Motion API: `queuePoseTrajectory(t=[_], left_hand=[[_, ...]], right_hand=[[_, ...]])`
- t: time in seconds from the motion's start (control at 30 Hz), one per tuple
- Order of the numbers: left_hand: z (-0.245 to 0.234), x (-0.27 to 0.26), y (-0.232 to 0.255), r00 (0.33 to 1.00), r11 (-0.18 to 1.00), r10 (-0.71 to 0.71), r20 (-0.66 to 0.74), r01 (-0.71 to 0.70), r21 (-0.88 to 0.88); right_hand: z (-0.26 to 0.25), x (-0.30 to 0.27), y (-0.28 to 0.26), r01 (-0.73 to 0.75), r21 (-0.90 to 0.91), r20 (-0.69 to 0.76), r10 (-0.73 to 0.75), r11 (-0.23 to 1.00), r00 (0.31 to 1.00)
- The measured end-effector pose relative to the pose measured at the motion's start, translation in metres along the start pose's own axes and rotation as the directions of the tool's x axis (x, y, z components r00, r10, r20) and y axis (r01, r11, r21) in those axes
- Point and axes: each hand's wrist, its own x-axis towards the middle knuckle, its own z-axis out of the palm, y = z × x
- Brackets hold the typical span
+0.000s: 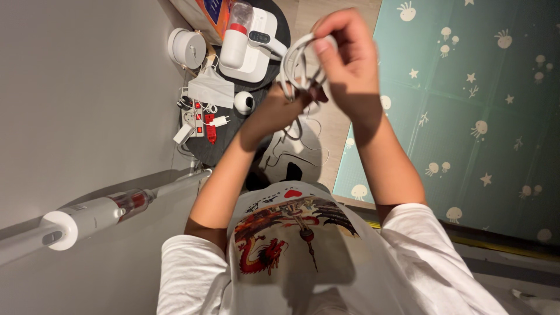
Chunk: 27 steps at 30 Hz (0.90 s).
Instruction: The person adjusts a mesh screen on a crib, then coils a white power cord on a small table. Finally, they use a cordless stick vacuum to clean the floor area around the crib and a play mat.
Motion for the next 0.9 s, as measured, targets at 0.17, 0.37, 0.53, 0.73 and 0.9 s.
queuePoseTrajectory(t=[0.17, 0.37, 0.53, 0.73, 0.9], left_hand=[[-0.020, -0.001, 0.046, 0.997, 0.947, -0.070, -0.023, 0.074, 0.313], [-0.047, 0.000, 0.057, 0.950, 0.957, 0.284, -0.128, -0.290, -0.033], [-0.101, -0.023, 0.056, 0.805, 0.900, 0.414, -0.425, -0.431, 0.061], [-0.144, -0.056, 0.034, 0.563, 0.925, 0.375, -0.737, -0.275, 0.261], [-0.118, -0.057, -0.043, 0.677, 0.885, 0.335, -0.655, 0.012, 0.465]], right_hand=[[-0.036, -0.009, 0.080, 0.139, -0.079, -0.235, -0.154, 0.987, 0.960], [0.019, -0.105, 0.248, -0.417, 0.007, 0.231, 0.405, 0.909, 0.885], [0.027, -0.193, 0.324, -0.514, -0.381, 0.481, 0.640, 0.768, 0.599], [-0.067, -0.164, 0.239, -0.529, 0.142, -0.040, 0.539, 0.836, 0.841], [-0.079, -0.091, 0.073, -0.274, 0.083, -0.032, 0.278, 0.958, 0.960]])
